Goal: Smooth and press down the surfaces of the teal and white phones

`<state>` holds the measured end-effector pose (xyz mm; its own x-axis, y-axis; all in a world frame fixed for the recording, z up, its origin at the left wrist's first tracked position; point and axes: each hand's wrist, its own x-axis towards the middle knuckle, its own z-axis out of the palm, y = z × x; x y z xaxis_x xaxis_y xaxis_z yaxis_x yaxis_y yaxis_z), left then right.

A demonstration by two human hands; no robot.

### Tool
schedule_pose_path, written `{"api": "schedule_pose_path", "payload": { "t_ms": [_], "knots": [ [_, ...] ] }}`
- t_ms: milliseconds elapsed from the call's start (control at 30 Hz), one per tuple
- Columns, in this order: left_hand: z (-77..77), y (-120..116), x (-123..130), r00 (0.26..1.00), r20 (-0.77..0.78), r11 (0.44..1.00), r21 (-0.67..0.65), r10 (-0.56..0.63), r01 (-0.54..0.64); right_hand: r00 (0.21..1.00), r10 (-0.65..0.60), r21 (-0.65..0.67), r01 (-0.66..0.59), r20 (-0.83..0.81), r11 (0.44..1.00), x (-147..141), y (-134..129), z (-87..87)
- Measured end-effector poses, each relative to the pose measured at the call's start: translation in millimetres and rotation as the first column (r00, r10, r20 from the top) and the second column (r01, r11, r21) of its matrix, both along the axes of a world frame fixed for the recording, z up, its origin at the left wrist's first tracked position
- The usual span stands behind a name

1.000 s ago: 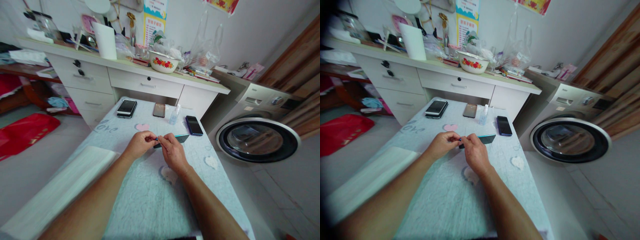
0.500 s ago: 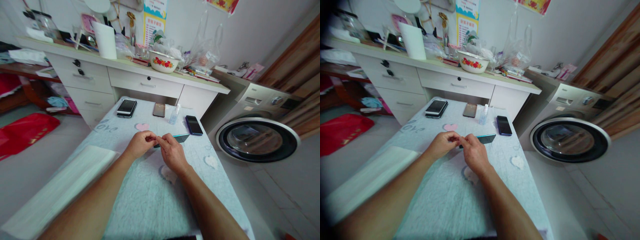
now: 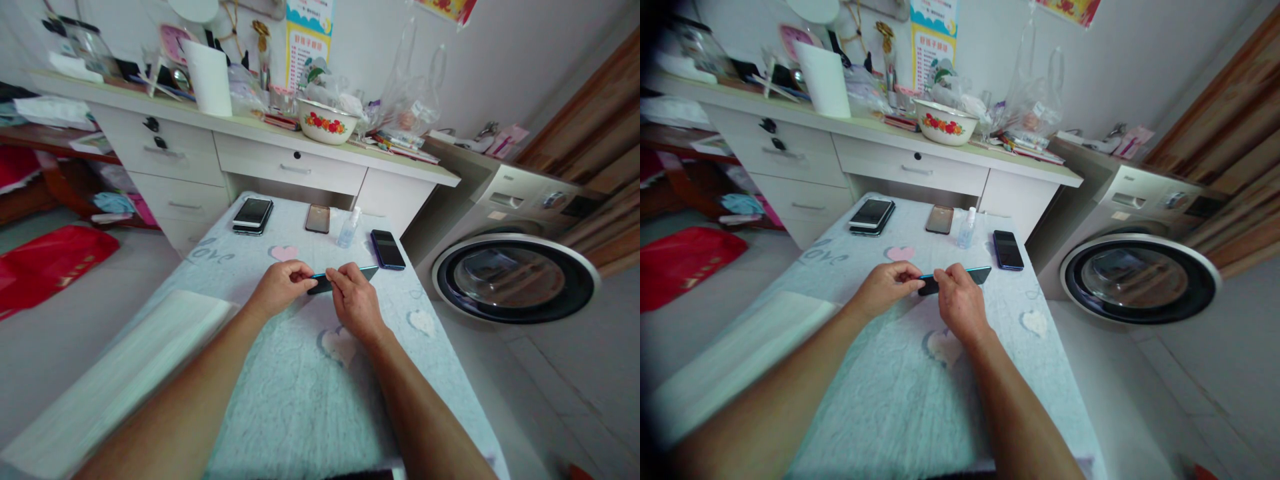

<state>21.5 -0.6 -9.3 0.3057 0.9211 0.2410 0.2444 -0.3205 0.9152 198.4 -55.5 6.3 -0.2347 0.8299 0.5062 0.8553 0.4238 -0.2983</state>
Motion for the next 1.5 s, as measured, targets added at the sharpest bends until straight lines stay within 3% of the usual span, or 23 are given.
{"api": "schedule_pose_path", "payload": {
  "t_ms": [333,700,1100,1500],
  "knots": [
    [1.0,-1,0,0.999,-0.041,1.000,0.002,0.012,-0.012,0.997,-0.072,0.027,0.073,-0.036,0.997,10,2,-3.9],
    [-3.1,0,-1,0.998,-0.067,0.993,0.121,0.021,-0.012,0.998,-0.046,0.011,0.047,-0.038,0.999,-1,2,-3.2],
    [3.5,-2,-2,0.999,-0.038,0.995,0.092,0.030,-0.026,0.998,-0.051,-0.002,0.051,-0.038,0.999,-1,2,-4.0],
    [1.3,-1,0,1.000,-0.001,0.998,0.069,0.013,-0.013,1.000,0.028,-0.015,-0.028,-0.001,0.999,-17,1,-4.9]
  ]
}}
